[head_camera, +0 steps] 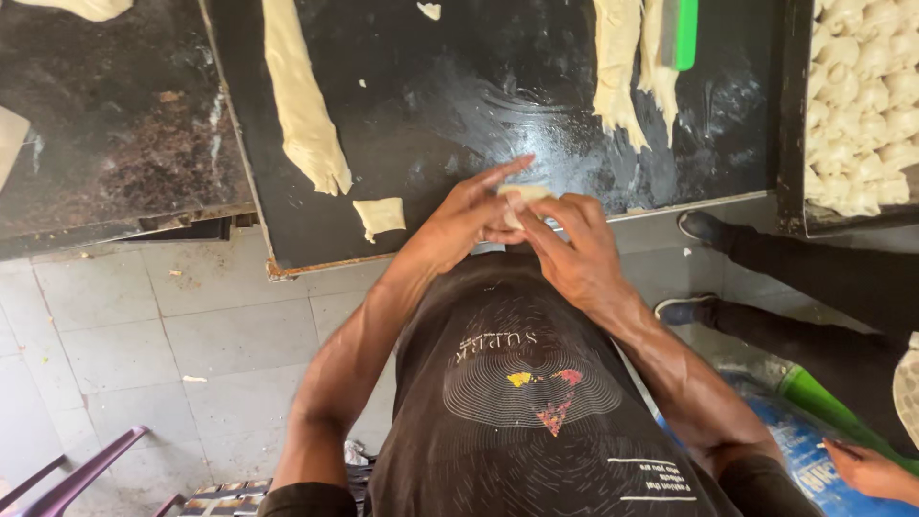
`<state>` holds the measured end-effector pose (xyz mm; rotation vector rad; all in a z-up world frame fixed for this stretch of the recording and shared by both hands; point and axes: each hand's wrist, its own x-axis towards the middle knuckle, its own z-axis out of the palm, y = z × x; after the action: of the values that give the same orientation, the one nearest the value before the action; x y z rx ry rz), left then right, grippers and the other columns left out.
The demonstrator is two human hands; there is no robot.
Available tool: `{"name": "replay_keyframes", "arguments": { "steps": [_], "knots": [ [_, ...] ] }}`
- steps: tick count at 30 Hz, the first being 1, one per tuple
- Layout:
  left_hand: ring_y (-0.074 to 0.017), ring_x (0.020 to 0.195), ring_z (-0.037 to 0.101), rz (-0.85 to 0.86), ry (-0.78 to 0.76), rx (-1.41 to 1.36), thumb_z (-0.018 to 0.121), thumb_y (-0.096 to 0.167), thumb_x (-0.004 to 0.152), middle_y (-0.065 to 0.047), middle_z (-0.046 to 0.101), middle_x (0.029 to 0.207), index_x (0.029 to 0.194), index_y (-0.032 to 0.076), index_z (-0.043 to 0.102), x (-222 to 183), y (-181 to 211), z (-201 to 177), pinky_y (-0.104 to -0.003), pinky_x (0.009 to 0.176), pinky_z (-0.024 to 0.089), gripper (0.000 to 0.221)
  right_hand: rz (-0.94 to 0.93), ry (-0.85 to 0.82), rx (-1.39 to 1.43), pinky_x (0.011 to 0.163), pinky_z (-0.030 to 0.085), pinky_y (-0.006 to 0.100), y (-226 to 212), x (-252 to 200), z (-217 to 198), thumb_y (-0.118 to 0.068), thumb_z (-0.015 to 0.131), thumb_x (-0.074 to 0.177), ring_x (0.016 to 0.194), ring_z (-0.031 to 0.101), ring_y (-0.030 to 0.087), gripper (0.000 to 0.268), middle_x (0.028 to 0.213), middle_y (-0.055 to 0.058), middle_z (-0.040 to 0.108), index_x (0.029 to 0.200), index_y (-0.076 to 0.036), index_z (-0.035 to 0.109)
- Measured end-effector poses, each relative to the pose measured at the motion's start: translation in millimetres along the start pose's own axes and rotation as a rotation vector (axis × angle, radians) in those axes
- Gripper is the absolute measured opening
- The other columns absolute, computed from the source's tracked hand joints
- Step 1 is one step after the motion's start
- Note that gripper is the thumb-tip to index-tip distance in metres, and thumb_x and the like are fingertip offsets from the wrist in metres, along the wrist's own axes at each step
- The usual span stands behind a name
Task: The person shapes pieces of dough by hand on a dark work surface, stretching strips and folding small portions into rounded shapes before placing them onto a metal tray.
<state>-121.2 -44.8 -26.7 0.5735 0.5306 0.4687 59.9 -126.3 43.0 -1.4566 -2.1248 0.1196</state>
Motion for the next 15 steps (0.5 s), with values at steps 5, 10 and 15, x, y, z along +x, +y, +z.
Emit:
{"name": "replay_keyframes", "arguments": {
  "steps": [5,10,15],
  "knots": [
    [-0.02,0.134,0.059,0.379,-0.224,0.225,0.066,0.003,0.107,-0.003,0.053,0.147,0.138,0.006,0.059,-0.3,2.1,18.9,-0.039,0.112,0.053,0.032,0.619,0.048,0.896,0.102,0.05,0.032,36.2,5.9,-22.3,-0.008,0.084,0.073,0.121,0.055,0.016,0.065,0.13,0.001,0.052,0.13,-0.008,0.054],
    [-0.0258,0.111,0.067,0.324,-0.013,0.716,0.074,0.007,0.096,-0.014,0.067,0.126,0.133,0.007,0.063,16.2,15.6,39.6,-0.042,0.094,0.056,0.038,0.691,-0.176,0.866,0.086,0.056,0.032,72.0,4.7,-25.5,-0.002,0.072,0.093,0.1,0.068,0.016,0.019,0.112,0.007,0.071,0.112,-0.002,0.074],
    [-0.029,0.101,0.073,0.239,0.168,1.359,0.072,0.016,0.094,-0.015,0.078,0.112,0.123,0.011,0.074,43.1,29.3,45.1,-0.038,0.088,0.057,0.029,0.248,-0.703,1.275,0.087,0.062,0.033,85.2,20.9,-57.8,-0.004,0.071,0.092,0.094,0.076,0.018,0.009,0.104,0.011,0.078,0.1,-0.001,0.073]
  ]
}}
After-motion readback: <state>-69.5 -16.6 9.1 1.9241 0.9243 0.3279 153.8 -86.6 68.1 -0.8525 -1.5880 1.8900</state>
